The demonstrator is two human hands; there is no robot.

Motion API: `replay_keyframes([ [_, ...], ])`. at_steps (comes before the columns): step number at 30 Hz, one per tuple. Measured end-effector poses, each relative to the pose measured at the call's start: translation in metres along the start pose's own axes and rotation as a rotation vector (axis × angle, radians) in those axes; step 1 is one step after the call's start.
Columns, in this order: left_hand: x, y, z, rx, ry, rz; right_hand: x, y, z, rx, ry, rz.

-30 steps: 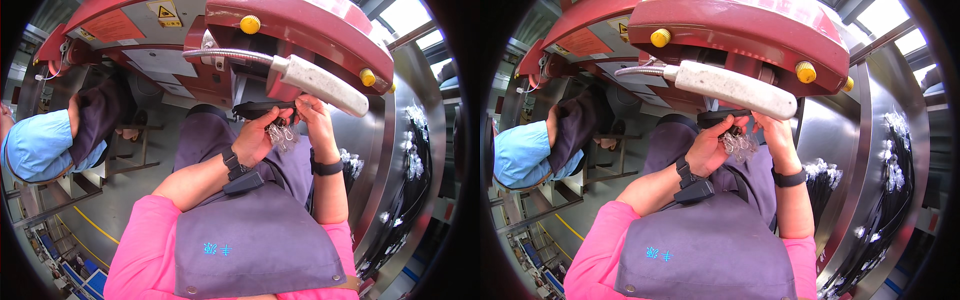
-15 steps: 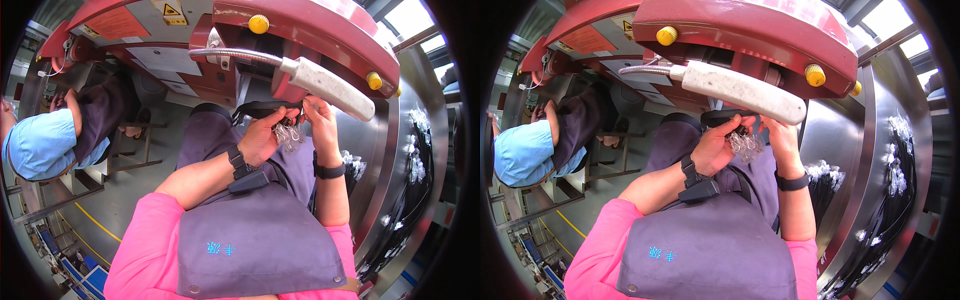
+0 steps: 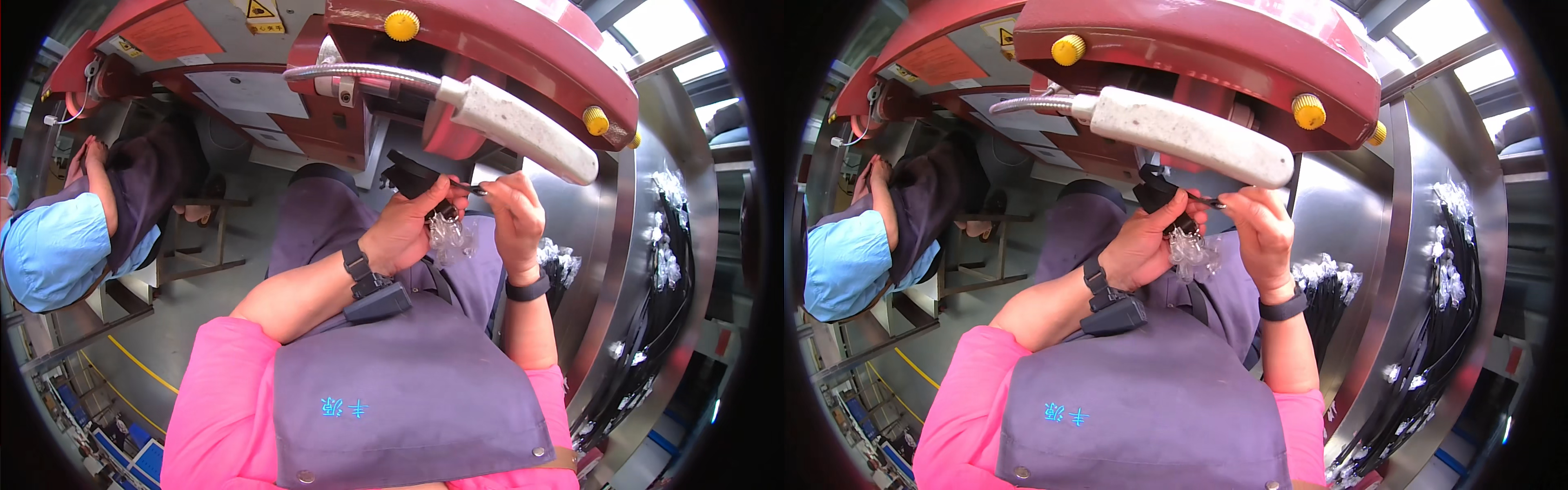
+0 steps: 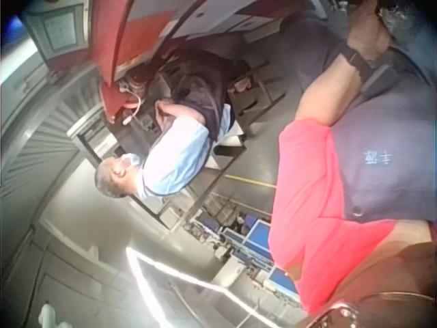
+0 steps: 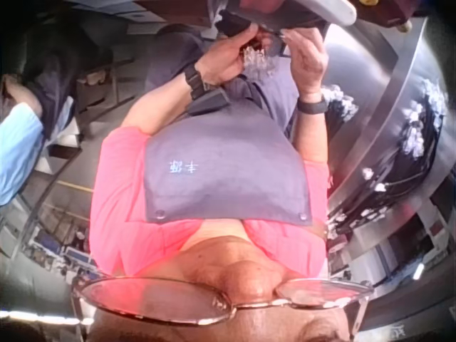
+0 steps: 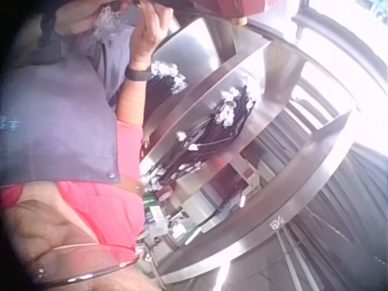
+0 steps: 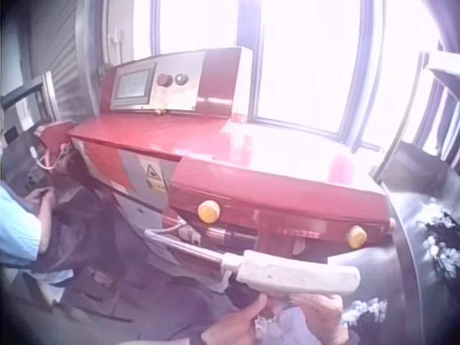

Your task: Manually assembling small plastic clips onto black leather straps at a workshop station.

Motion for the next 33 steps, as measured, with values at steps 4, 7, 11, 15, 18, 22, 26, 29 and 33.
replay_keyframes([
  [4, 0.001, -0.013, -0.001, -0.038, -0.102, 0.048, 0.006, -0.008, 0.018, -0.225, -0.277, 0.198],
  [7, 0.001, -0.015, -0.005, 0.002, -0.097, -0.017, 0.005, -0.01, 0.026, -0.26, -0.29, 0.343],
  [11, 0.001, -0.017, -0.008, 0.09, -0.009, -0.029, 0.002, -0.01, 0.029, -0.172, 0.018, 0.292],
  [15, 0.002, -0.018, -0.006, 0.164, 0.057, -0.054, -0.004, -0.002, 0.018, -0.138, 0.192, 0.15],
  [18, 0.002, -0.013, -0.009, 0.181, 0.06, -0.031, -0.008, 0.01, 0.018, 0.088, 0.478, 0.008],
  [22, 0.002, -0.008, -0.012, 0.103, -0.012, -0.029, -0.013, 0.024, 0.002, 0.467, 0.635, -0.182],
  [26, 0.003, 0.0, -0.013, 0.03, -0.019, -0.064, -0.008, 0.037, -0.008, 0.662, 0.641, -0.279],
  [29, 0.002, 0.003, -0.015, 0.013, -0.02, -0.078, 0.001, 0.038, -0.005, 0.666, 0.698, -0.257],
  [33, 0.003, 0.006, -0.017, 0.016, -0.036, -0.103, 0.005, 0.035, -0.014, 0.698, 0.75, -0.225],
])
Point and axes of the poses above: each hand's wrist, its own x-axis towards the middle knuckle, its own y-axis out of the palm, z = x × y, the point moved 1 cm from there along x, towards the middle knuckle, and after that the axes turned 7 degrees about x, right-handed, at the moved point
